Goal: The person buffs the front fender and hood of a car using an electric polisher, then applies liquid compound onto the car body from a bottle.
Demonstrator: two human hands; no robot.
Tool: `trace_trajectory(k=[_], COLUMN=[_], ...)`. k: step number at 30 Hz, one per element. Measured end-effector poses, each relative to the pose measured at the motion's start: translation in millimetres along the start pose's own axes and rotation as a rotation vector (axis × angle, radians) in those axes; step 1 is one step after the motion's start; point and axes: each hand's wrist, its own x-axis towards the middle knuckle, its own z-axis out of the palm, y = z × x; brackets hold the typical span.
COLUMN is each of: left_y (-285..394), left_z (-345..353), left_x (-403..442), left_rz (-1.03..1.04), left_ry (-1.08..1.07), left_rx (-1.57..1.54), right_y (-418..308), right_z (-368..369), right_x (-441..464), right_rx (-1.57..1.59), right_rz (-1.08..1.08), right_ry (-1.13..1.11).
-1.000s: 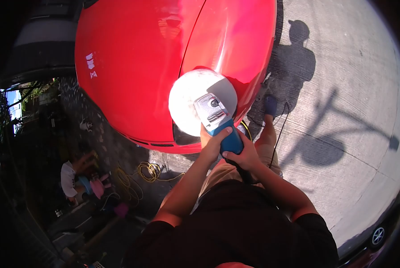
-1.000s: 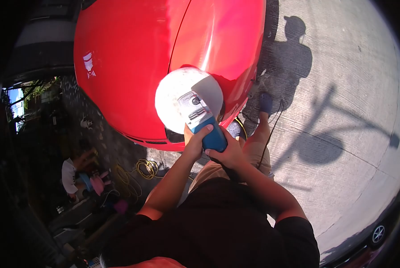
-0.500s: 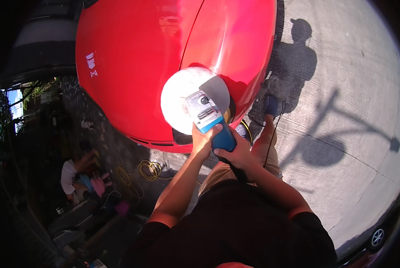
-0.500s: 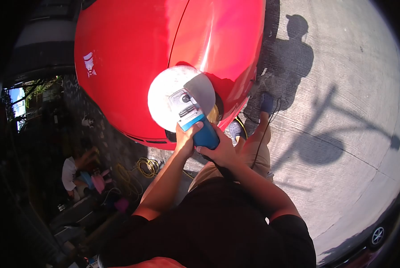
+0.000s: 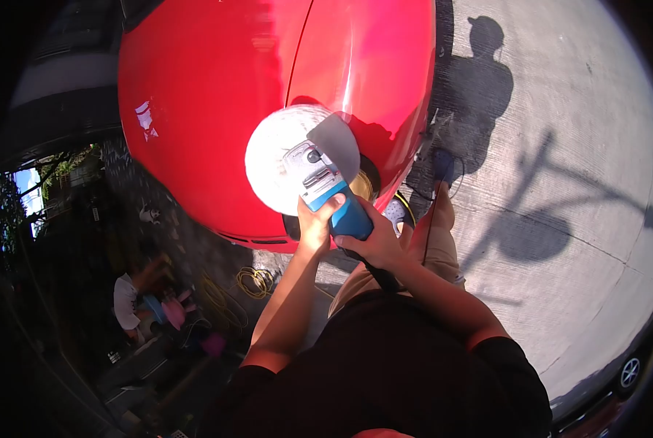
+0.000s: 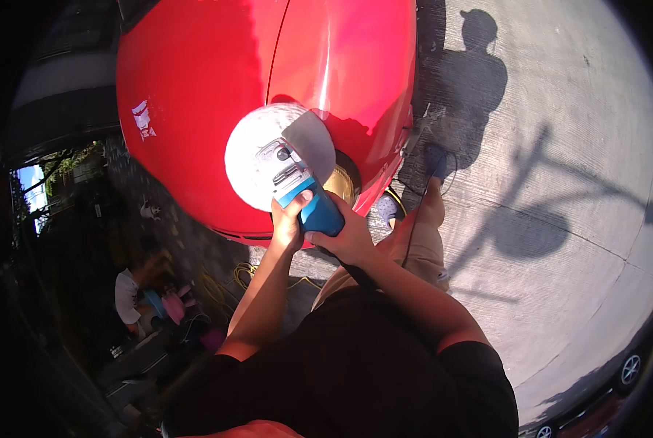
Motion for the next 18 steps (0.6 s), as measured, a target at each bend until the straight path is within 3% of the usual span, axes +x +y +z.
trace_trajectory(k=[7, 11, 13, 18], left_y=[1.8, 7.1, 14.6, 18.1], left_z=[24.6, 14.1, 6.5, 32.2], left_x=[9.4, 7.4, 10.3, 25.0], left_rz=[-0.052, -0.024, -0.012, -0.062], left_ry=[0.006, -0.008, -0.022, -0.037], left_rx=[0.110, 0.082, -0.025, 0.053], right_y=[-26.5, -29.9, -19.7, -31.5], right_z=[-22.9, -12.3, -6.2, -24.0], right_x=[-7.0, -1.9, 9.4, 10.6], right_rx=[0.042, 0.105, 0.059, 0.105], right_rz=[0.066, 0.140, 0.096, 0.074], right_ry=[0.091, 0.031, 0.005, 0.076])
